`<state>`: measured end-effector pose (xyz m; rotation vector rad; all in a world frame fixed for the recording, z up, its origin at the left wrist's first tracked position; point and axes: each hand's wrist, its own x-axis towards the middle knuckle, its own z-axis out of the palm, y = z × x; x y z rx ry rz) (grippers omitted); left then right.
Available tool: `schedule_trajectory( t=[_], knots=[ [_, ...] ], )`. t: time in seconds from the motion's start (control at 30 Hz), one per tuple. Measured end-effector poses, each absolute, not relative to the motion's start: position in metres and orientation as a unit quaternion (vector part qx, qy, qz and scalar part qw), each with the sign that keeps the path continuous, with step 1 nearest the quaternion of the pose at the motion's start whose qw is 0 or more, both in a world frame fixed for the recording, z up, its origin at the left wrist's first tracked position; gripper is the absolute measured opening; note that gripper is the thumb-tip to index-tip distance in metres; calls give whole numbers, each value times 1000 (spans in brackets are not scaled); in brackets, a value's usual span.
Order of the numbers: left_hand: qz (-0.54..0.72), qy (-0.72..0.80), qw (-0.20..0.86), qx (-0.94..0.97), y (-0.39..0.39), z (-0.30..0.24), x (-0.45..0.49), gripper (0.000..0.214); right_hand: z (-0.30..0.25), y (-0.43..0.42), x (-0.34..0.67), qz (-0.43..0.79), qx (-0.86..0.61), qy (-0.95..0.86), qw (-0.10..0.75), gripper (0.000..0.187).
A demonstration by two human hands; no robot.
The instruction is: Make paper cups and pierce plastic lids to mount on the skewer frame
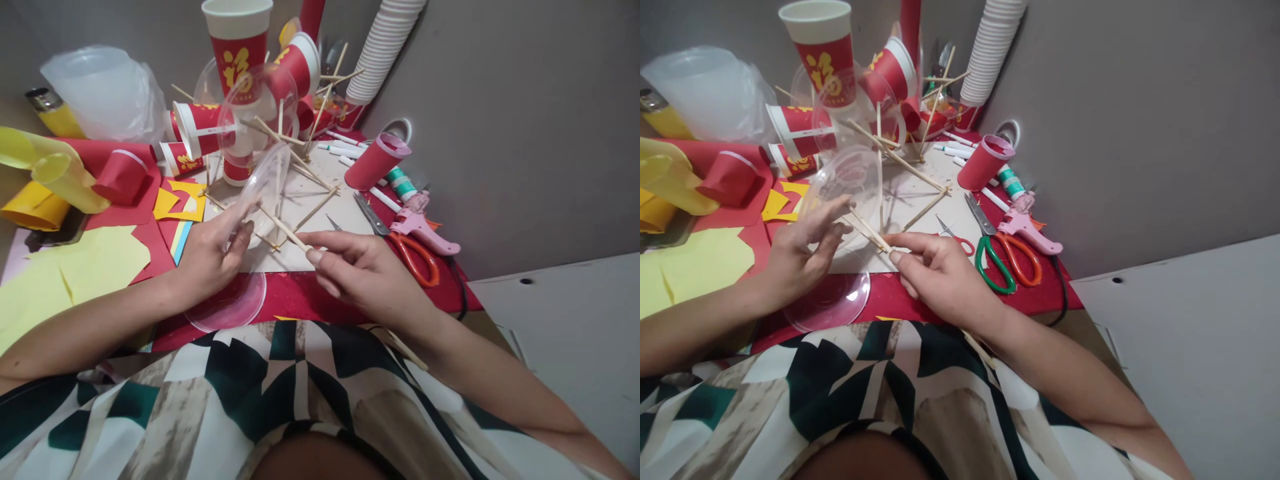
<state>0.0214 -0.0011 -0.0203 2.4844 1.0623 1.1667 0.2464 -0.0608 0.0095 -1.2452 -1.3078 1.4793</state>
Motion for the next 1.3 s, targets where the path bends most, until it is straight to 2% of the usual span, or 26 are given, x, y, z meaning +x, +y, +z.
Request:
schedule_trajectory(
  t=[0.13, 0.27, 0.37, 0.67, 0.8, 0.93, 1.17, 1.23, 1.3],
  knots=[
    [356, 366, 20, 860, 1, -24, 19, 42, 7, -55, 246, 691, -431, -398, 422, 31],
    [348, 344, 16, 872, 2, -28, 19, 45, 5, -48, 248, 765, -379, -309, 419, 24],
    [348, 305, 24, 886, -1, -31, 21, 47, 1, -44, 248, 772, -374, -300, 417, 22],
    [375, 294, 28, 879, -5, -23, 23, 45, 5, -48, 244, 721, -399, -371, 428, 32],
    [390, 317, 107, 858, -8, -19, 24, 41, 3, -48, 245, 699, -408, -418, 413, 38],
    [401, 312, 211, 835, -10, -21, 24, 41, 2, -51, 248, 581, -464, -553, 377, 38],
    [395, 303, 258, 828, -11, -29, 24, 41, 4, -58, 247, 311, -489, -739, 345, 35],
    [389, 298, 228, 841, -11, -27, 24, 41, 4, -59, 246, 320, -498, -724, 353, 32],
    [381, 289, 172, 861, -13, -24, 23, 43, 5, -58, 246, 414, -499, -660, 379, 27]
  ],
)
